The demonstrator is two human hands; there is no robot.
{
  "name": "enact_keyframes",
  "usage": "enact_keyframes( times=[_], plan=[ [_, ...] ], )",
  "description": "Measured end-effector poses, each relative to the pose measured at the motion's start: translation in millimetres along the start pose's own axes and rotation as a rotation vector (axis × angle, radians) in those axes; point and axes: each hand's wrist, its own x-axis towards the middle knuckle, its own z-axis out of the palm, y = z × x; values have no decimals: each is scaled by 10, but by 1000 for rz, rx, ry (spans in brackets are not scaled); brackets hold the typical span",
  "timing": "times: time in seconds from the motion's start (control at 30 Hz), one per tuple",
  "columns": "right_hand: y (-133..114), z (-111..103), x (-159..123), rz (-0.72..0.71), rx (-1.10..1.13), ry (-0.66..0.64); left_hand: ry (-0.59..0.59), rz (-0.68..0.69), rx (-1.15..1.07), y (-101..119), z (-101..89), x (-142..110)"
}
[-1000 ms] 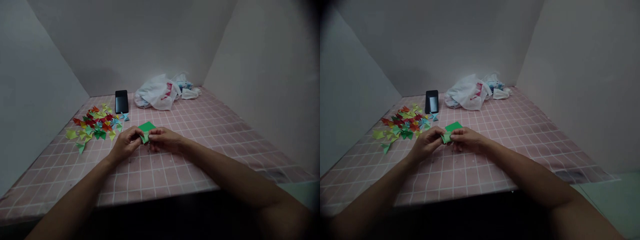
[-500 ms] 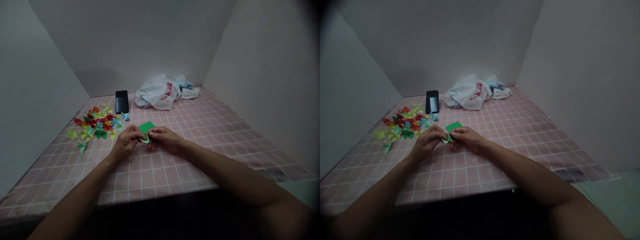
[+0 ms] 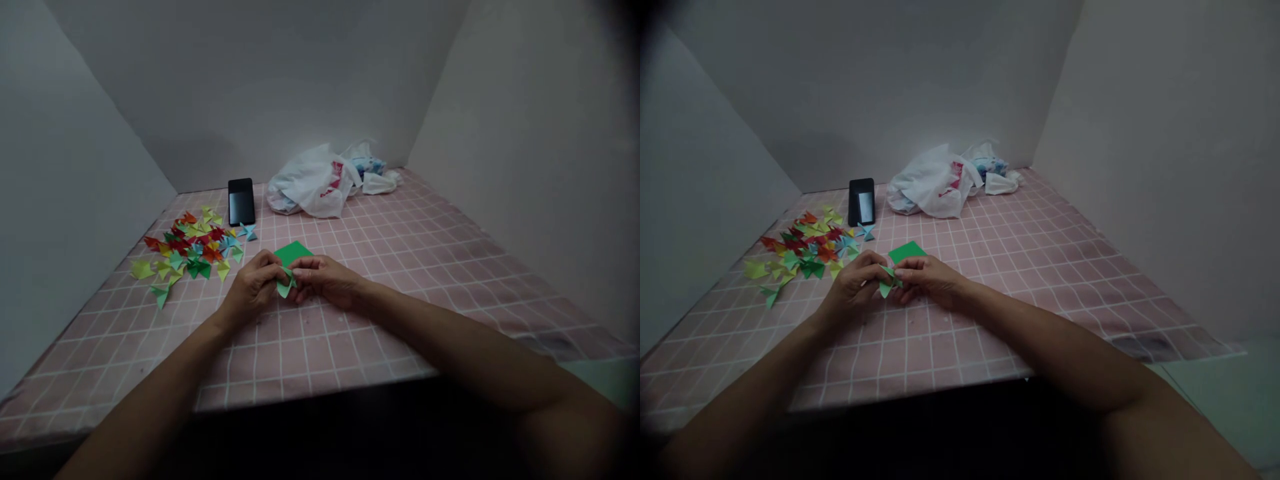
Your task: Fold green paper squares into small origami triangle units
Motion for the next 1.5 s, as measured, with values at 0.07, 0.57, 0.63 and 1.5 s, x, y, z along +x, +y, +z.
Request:
enact_keyframes(
  times=[0.07, 0.57, 0.63, 1.5],
  plan=[
    [-7, 12, -1, 5, -7, 6, -3, 7, -1, -7, 4, 1],
    [61, 8, 19, -64, 63, 35, 171, -451, -535, -13, 145, -42],
    [57, 23, 14, -57, 66, 56, 165, -531, -628, 14, 143, -40],
    [103, 90, -16, -100, -55, 84, 240, -659, -577, 115, 140, -21]
  ],
)
